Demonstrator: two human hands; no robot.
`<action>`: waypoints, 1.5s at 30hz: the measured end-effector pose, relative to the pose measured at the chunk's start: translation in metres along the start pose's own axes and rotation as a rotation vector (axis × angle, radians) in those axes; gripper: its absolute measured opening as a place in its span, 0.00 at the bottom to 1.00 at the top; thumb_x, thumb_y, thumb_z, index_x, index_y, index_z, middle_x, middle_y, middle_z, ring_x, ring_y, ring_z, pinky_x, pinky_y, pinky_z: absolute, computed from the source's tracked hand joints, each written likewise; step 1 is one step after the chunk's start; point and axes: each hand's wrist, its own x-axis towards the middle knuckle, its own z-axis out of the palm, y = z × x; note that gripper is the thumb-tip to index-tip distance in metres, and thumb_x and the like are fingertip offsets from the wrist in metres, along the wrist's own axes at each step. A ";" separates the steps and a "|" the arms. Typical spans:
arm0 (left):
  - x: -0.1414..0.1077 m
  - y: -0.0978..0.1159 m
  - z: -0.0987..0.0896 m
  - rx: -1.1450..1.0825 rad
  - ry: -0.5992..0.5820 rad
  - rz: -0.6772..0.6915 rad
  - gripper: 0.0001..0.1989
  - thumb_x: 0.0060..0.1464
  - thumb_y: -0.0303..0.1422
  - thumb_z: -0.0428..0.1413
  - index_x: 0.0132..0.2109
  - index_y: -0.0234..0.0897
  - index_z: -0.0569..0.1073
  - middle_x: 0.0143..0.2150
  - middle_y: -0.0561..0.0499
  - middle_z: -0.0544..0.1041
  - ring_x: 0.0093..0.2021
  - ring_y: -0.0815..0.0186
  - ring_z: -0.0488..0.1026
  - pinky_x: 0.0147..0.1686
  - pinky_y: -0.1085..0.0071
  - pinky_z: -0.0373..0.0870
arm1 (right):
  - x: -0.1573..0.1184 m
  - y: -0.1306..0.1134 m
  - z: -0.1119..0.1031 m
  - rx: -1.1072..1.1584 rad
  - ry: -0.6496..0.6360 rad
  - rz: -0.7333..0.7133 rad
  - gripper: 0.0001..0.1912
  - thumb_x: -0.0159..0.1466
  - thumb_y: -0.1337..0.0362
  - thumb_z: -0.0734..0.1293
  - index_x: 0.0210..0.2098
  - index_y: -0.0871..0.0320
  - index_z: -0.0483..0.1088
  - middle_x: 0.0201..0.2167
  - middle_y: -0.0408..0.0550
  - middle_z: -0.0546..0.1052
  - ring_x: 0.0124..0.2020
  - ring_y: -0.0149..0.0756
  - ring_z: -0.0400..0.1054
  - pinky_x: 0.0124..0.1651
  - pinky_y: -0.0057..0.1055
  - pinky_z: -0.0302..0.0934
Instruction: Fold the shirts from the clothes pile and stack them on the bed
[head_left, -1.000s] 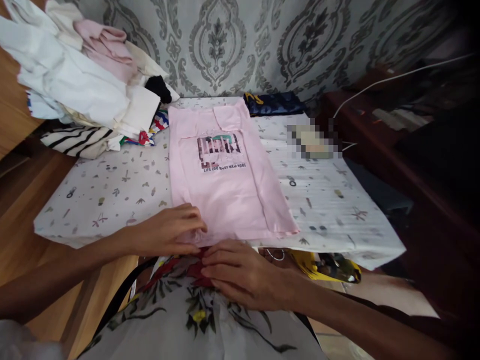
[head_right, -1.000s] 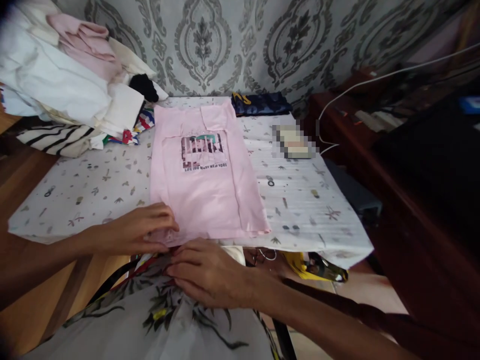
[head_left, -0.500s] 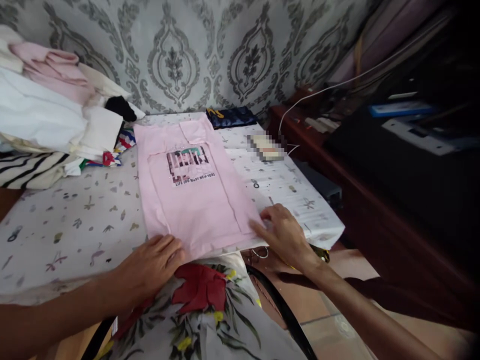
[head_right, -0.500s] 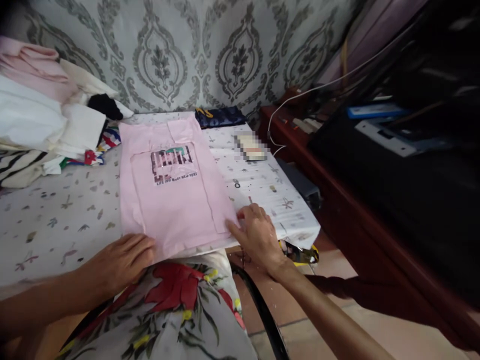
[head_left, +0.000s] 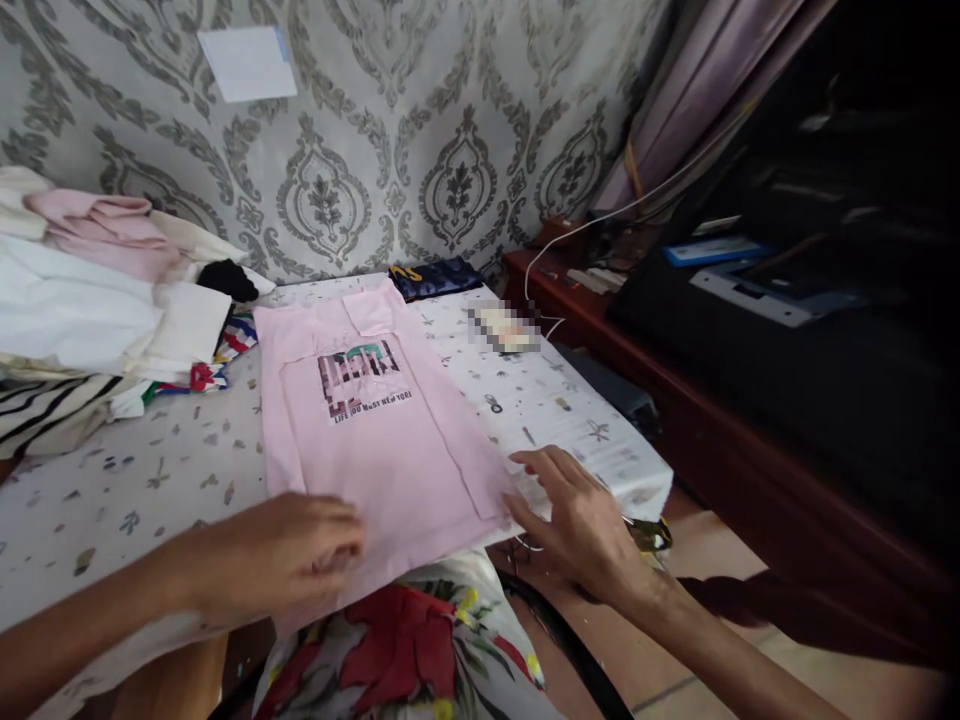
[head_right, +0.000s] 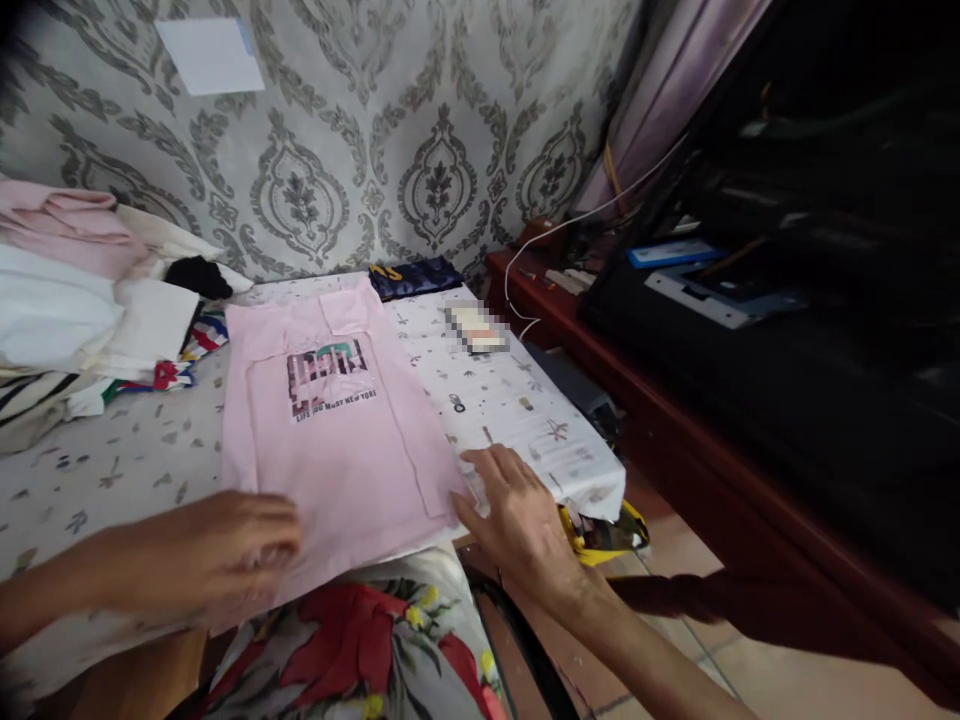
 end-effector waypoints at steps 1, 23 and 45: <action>0.017 -0.008 -0.009 -0.034 -0.040 0.001 0.11 0.66 0.36 0.48 0.40 0.41 0.74 0.39 0.51 0.78 0.39 0.64 0.75 0.40 0.72 0.68 | -0.002 -0.004 0.001 0.004 0.022 -0.107 0.14 0.63 0.62 0.66 0.47 0.57 0.69 0.40 0.53 0.76 0.41 0.45 0.71 0.40 0.39 0.65; 0.146 -0.043 0.022 0.191 0.164 0.179 0.31 0.69 0.49 0.41 0.69 0.33 0.58 0.72 0.36 0.56 0.73 0.50 0.49 0.70 0.46 0.41 | 0.000 0.001 -0.019 0.447 0.055 -0.131 0.07 0.71 0.63 0.60 0.40 0.55 0.69 0.36 0.50 0.75 0.38 0.38 0.71 0.43 0.36 0.68; 0.085 0.007 0.041 -0.015 0.208 0.224 0.44 0.64 0.56 0.45 0.73 0.28 0.47 0.74 0.32 0.50 0.74 0.48 0.47 0.71 0.47 0.46 | 0.000 0.001 -0.005 0.022 -0.051 -0.511 0.37 0.67 0.55 0.65 0.72 0.51 0.51 0.66 0.52 0.67 0.62 0.48 0.67 0.59 0.42 0.68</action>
